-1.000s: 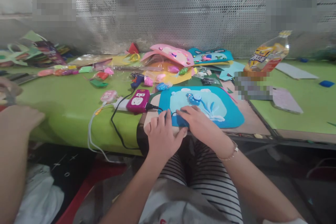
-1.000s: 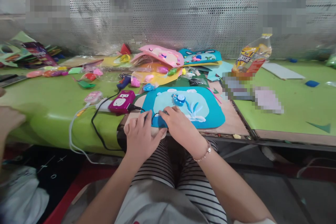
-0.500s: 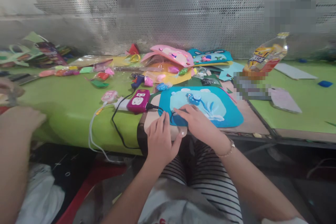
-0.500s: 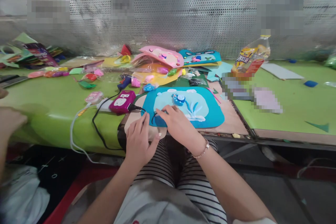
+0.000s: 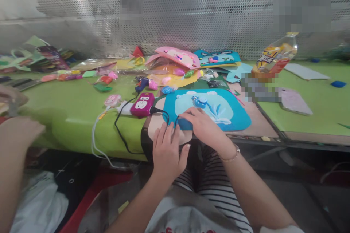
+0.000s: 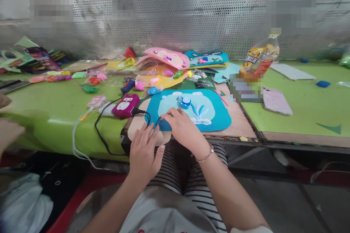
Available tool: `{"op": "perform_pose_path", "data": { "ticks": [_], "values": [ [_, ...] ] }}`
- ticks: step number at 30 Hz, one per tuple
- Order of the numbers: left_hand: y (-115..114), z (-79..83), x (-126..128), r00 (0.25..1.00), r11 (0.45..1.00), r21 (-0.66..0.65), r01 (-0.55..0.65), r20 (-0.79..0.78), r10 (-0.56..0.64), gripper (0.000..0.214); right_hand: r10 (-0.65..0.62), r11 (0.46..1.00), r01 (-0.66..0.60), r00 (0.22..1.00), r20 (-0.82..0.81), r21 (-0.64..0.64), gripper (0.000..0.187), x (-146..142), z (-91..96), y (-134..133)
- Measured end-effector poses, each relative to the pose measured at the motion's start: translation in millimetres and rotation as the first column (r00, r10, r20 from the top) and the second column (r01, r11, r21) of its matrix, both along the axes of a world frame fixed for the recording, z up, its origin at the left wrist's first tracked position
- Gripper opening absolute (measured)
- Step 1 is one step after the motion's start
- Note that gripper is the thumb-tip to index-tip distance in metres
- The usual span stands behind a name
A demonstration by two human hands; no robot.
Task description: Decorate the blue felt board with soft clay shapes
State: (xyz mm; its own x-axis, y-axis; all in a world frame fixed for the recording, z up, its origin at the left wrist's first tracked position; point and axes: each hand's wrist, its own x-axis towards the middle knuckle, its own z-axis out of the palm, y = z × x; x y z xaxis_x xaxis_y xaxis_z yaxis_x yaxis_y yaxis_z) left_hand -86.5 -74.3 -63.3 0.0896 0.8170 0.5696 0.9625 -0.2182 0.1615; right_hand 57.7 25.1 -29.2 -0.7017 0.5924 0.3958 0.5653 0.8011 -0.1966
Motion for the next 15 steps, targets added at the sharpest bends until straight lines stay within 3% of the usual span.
{"op": "perform_pose_path", "data": {
  "ticks": [7, 15],
  "values": [
    [0.9, -8.9, -3.3, 0.995, 0.997, 0.064, 0.045, 0.081, -0.050, 0.058, 0.022, 0.999, -0.025, 0.997, -0.076, -0.040, 0.049, 1.7, -1.9, 2.3],
    [-0.7, -3.9, -0.3, 1.000, 1.000, 0.009, 0.029, 0.009, -0.029, 0.053, 0.025, 0.999, -0.028, 0.995, -0.098, -0.033, 0.048, 0.8, -2.8, 2.8]
  ]
}}
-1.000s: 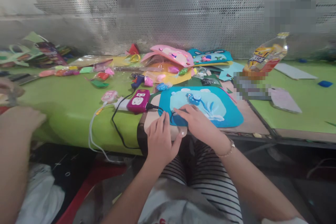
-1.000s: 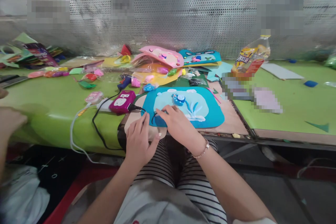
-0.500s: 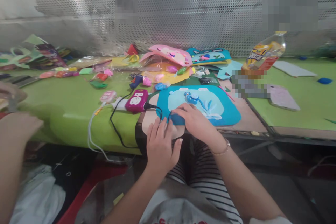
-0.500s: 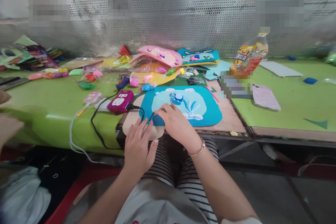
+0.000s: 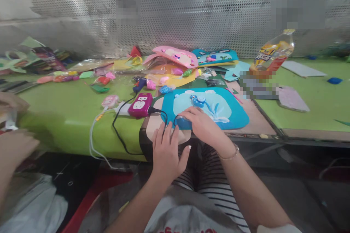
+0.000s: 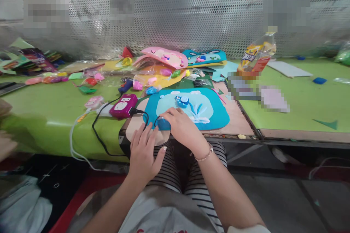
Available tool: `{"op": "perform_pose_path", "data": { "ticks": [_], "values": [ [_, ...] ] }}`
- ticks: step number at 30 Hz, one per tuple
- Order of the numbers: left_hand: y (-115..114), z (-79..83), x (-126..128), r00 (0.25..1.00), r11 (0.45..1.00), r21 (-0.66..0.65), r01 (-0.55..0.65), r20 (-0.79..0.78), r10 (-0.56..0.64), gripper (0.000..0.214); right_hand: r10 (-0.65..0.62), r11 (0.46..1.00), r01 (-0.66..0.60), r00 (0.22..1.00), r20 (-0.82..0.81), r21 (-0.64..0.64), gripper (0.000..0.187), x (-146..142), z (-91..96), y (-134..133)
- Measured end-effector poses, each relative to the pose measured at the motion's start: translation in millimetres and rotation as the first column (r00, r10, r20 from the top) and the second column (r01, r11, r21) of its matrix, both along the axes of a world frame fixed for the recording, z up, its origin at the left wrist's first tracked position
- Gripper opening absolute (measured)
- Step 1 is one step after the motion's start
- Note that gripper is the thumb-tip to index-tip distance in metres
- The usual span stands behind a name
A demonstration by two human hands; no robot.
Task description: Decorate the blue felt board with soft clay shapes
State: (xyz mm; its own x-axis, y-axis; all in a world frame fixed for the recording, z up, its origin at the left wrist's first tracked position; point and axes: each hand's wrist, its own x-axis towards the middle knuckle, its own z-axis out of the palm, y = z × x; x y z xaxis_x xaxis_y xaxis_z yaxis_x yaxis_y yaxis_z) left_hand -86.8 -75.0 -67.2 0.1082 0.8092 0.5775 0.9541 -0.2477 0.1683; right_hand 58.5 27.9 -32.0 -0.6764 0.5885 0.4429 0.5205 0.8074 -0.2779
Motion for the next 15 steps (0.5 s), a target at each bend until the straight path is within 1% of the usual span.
{"op": "perform_pose_path", "data": {
  "ticks": [6, 11, 15],
  "values": [
    [0.1, 0.7, 2.4, 1.000, 1.000, -0.010, -0.028, 0.008, 0.028, 0.054, -0.009, 1.000, 0.009, 1.000, -0.006, -0.003, 0.048, 0.7, 1.8, -1.8],
    [2.2, 3.1, 0.7, 0.998, 0.998, -0.030, -0.051, -0.028, 0.050, 0.049, -0.004, 1.000, 0.004, 1.000, -0.014, -0.013, 0.048, 0.7, 1.7, -1.5],
    [3.8, 3.9, 0.9, 0.997, 0.997, -0.028, -0.067, -0.036, 0.066, 0.056, 0.000, 1.000, 0.000, 1.000, -0.016, -0.011, 0.051, 0.3, 1.4, -1.1]
  ]
}}
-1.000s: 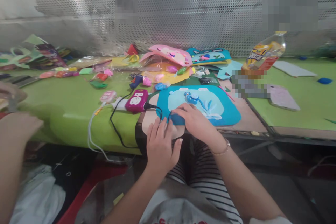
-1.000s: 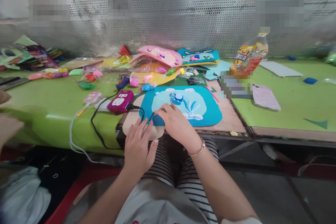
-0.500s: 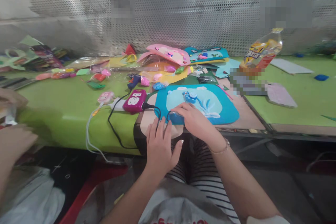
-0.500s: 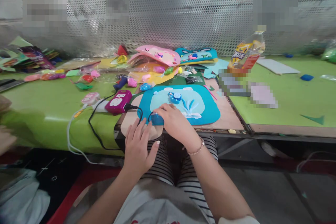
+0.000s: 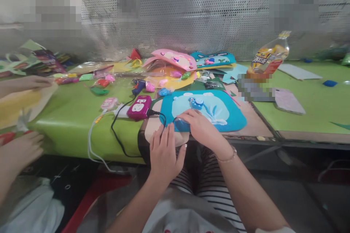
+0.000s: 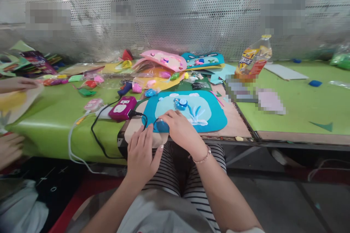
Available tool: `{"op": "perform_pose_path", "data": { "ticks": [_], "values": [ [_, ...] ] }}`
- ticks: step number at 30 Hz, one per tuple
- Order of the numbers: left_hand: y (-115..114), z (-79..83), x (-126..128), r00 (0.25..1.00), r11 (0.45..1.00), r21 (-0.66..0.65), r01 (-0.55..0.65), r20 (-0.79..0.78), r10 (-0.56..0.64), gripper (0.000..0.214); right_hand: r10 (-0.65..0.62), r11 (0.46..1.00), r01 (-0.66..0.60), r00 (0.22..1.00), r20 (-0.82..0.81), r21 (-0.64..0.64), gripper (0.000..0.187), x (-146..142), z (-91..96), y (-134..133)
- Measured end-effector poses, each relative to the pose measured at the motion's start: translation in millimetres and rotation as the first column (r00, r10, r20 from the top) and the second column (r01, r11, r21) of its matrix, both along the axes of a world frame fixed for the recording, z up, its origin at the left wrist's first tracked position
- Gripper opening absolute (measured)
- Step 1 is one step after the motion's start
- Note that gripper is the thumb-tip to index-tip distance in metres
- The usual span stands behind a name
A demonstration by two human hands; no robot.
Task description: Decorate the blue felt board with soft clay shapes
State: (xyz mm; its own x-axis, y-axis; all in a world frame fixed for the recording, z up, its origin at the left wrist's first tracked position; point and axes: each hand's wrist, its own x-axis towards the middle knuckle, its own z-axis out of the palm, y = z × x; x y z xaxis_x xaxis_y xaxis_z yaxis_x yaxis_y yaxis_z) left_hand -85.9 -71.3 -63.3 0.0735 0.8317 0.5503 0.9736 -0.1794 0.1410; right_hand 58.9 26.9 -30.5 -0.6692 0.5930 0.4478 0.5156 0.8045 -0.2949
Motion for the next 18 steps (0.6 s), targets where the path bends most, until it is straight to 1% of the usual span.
{"op": "perform_pose_path", "data": {
  "ticks": [2, 6, 8, 11, 15, 18],
  "values": [
    [0.7, 0.0, -0.2, 1.000, 1.000, 0.011, -0.018, -0.009, 0.019, 0.058, -0.003, 1.000, 0.003, 1.000, 0.000, 0.001, 0.051, 0.1, 0.2, -0.1],
    [1.6, 0.8, -2.6, 0.999, 0.999, 0.030, -0.032, -0.031, 0.033, 0.050, -0.007, 1.000, 0.006, 1.000, 0.007, 0.020, 0.049, 0.3, -0.1, -0.6],
    [2.5, 1.1, -4.4, 0.999, 0.999, 0.041, -0.035, -0.031, 0.036, 0.051, -0.014, 0.999, 0.014, 1.000, 0.018, 0.032, 0.050, 0.1, -0.2, -1.2],
    [5.4, 1.7, -6.3, 0.997, 0.998, 0.049, -0.050, -0.048, 0.052, 0.055, -0.049, 0.997, 0.045, 0.997, 0.063, 0.055, 0.053, -0.9, 1.4, -2.7],
    [10.7, 5.2, -6.0, 0.994, 0.997, 0.030, -0.066, -0.082, 0.068, 0.054, -0.091, 0.995, 0.082, 0.984, 0.152, 0.063, 0.045, -2.7, 5.6, -5.0],
    [14.4, 10.8, -3.5, 0.990, 0.995, 0.022, -0.095, -0.103, 0.097, 0.055, -0.117, 0.993, 0.109, 0.978, 0.172, 0.054, 0.045, -4.1, 6.9, -6.5]
  ]
}}
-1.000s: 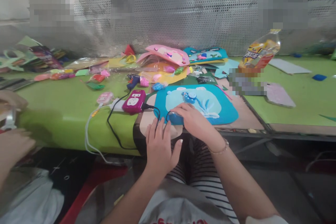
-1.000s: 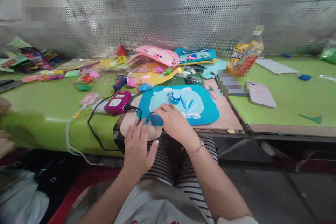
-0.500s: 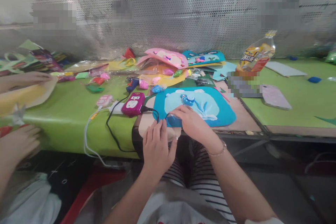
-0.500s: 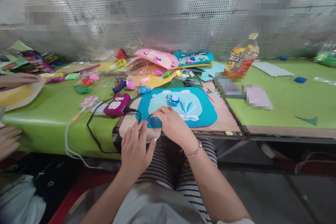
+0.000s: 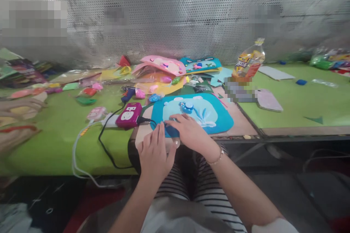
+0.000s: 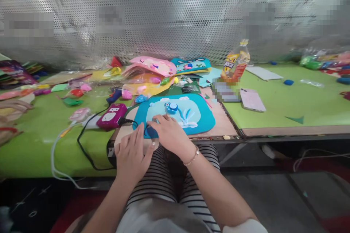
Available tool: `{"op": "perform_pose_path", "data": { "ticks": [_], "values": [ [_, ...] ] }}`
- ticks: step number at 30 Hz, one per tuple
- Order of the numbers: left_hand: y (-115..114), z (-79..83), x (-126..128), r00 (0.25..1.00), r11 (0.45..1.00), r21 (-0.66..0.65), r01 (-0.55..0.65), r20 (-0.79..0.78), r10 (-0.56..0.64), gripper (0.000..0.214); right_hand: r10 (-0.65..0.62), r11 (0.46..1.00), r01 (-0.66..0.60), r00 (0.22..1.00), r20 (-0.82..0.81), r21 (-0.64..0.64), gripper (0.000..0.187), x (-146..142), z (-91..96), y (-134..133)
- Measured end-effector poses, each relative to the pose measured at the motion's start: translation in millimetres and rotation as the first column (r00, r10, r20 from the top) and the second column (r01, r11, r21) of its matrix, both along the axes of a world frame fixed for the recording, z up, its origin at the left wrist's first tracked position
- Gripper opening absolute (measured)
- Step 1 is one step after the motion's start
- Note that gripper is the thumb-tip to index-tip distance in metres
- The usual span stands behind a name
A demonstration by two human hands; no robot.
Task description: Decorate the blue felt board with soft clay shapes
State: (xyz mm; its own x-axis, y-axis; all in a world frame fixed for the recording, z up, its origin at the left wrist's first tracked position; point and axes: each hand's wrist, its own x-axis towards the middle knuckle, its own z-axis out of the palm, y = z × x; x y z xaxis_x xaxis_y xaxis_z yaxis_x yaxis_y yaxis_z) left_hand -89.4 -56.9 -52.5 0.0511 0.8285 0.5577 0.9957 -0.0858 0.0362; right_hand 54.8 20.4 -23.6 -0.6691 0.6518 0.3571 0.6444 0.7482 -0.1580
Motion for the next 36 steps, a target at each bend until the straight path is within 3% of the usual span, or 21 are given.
{"op": "perform_pose_path", "data": {
  "ticks": [6, 15, 19, 22, 24, 27, 29, 32, 34, 36],
  "values": [
    [6.0, 10.3, 5.1, 0.998, 0.998, -0.041, -0.044, -0.049, 0.042, 0.053, 0.015, 1.000, -0.015, 1.000, 0.009, -0.017, 0.046, 0.4, 0.5, -0.1],
    [9.0, 3.7, 4.8, 0.997, 0.998, -0.025, -0.049, -0.053, 0.048, 0.054, 0.052, 0.999, -0.052, 0.998, 0.030, -0.007, 0.051, -0.7, -2.2, -2.1],
    [8.9, 6.4, 5.1, 0.998, 0.998, -0.045, -0.048, -0.038, 0.047, 0.055, 0.118, 0.992, -0.117, 0.993, 0.030, -0.043, 0.059, 13.5, 21.3, 18.4],
    [9.4, 8.4, 6.4, 0.999, 0.997, -0.065, -0.047, -0.022, 0.045, 0.054, -0.070, 0.997, 0.068, 0.997, -0.036, -0.047, 0.052, 42.5, 52.7, 73.2],
    [9.8, 7.8, 7.5, 0.999, 0.997, -0.071, -0.044, -0.013, 0.043, 0.053, -0.323, 0.944, 0.319, 0.945, -0.046, -0.086, 0.040, 65.5, 65.7, 118.2],
    [10.0, 5.0, 5.0, 1.000, 0.997, -0.071, -0.027, 0.002, 0.027, 0.054, -0.532, 0.839, 0.524, 0.846, -0.021, -0.144, 0.038, 91.9, 57.6, 168.7],
    [11.3, 6.2, -2.9, 1.000, 0.999, -0.037, 0.021, 0.007, -0.021, 0.058, -0.618, 0.779, 0.608, 0.786, -0.018, -0.155, 0.053, 99.9, 38.3, 184.3],
    [20.6, 25.9, -21.8, 0.990, 0.980, 0.139, 0.140, -0.017, -0.139, 0.061, -0.642, 0.758, 0.631, 0.767, -0.014, -0.168, 0.065, 101.0, 10.1, 192.5],
    [36.5, 53.8, -31.7, 0.970, 0.940, 0.244, 0.237, -0.001, -0.244, 0.057, -0.635, 0.763, 0.620, 0.772, -0.026, -0.183, 0.062, 99.3, 0.3, 196.5],
    [63.2, 87.5, -33.0, 0.922, 0.916, 0.241, 0.321, 0.143, -0.360, 0.048, -0.630, 0.767, 0.608, 0.775, -0.054, -0.205, 0.060, 98.6, -2.8, 201.5]
  ]
}}
